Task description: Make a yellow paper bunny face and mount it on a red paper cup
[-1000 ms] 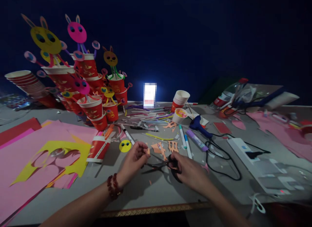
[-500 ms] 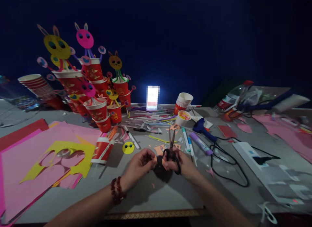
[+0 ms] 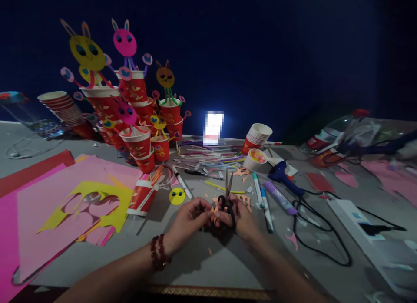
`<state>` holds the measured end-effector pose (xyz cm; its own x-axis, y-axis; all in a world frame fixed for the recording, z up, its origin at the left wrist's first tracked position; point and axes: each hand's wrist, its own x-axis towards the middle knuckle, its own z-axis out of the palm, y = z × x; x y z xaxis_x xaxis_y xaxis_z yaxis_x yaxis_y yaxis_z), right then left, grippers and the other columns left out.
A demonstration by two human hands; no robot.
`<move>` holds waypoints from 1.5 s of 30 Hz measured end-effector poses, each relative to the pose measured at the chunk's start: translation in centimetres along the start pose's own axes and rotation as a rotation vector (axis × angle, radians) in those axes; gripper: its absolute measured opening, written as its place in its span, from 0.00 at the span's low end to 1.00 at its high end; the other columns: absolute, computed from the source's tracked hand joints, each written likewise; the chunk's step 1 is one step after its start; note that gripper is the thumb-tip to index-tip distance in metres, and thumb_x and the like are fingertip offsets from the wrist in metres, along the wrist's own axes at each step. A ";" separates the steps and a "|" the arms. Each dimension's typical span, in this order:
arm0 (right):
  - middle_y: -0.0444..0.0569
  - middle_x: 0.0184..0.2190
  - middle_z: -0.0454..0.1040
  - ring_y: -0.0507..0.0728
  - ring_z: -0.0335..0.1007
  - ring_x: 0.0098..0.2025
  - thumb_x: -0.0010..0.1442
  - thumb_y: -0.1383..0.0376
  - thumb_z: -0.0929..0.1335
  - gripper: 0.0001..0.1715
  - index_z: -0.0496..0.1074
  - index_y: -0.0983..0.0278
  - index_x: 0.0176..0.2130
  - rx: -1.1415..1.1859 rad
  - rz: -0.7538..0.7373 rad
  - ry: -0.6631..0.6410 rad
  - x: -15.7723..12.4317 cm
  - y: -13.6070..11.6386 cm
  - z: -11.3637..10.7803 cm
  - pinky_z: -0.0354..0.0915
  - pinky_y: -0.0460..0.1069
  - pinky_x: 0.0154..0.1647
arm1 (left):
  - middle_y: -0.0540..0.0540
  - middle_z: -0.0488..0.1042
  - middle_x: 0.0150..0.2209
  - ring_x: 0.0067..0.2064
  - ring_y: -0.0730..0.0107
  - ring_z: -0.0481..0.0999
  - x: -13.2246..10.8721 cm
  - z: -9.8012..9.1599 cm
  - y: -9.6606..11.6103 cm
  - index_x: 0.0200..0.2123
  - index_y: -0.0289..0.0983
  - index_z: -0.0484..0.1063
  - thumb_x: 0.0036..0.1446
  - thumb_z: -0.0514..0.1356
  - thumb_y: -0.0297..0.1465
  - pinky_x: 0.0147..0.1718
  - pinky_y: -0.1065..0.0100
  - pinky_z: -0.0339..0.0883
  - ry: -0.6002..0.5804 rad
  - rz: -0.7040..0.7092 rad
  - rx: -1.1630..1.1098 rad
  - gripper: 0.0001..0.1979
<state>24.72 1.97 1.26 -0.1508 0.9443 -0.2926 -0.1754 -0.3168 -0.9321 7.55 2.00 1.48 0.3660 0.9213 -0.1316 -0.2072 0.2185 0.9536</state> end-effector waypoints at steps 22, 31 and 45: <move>0.38 0.29 0.71 0.47 0.70 0.20 0.39 0.66 0.81 0.27 0.65 0.62 0.34 0.010 -0.066 -0.070 -0.6 -0.5 -0.4 0.71 0.42 0.21 | 0.50 0.77 0.25 0.25 0.73 0.75 0.1 0.2 -0.4 0.32 0.35 0.72 0.52 0.68 0.41 0.27 0.73 0.65 -0.048 -0.060 -0.070 0.15; 0.38 0.28 0.72 0.47 0.70 0.21 0.40 0.66 0.80 0.27 0.65 0.62 0.34 0.018 -0.054 -0.079 -0.6 -0.7 -0.6 0.71 0.42 0.20 | 0.49 0.78 0.27 0.28 0.72 0.76 -0.1 0.3 -0.3 0.34 0.35 0.73 0.53 0.68 0.38 0.30 0.71 0.67 -0.100 -0.058 -0.088 0.12; 0.38 0.29 0.72 0.48 0.69 0.21 0.39 0.64 0.81 0.27 0.65 0.62 0.34 0.022 -0.061 -0.060 -0.5 -0.5 -0.6 0.70 0.43 0.19 | 0.48 0.77 0.30 0.30 0.71 0.76 -0.1 0.0 -0.5 0.34 0.34 0.72 0.53 0.68 0.38 0.31 0.71 0.68 -0.102 -0.056 -0.085 0.13</move>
<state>25.45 1.67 1.79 -0.1971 0.9550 -0.2216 -0.2074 -0.2615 -0.9427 7.66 1.82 1.03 0.4687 0.8702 -0.1515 -0.2580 0.2989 0.9187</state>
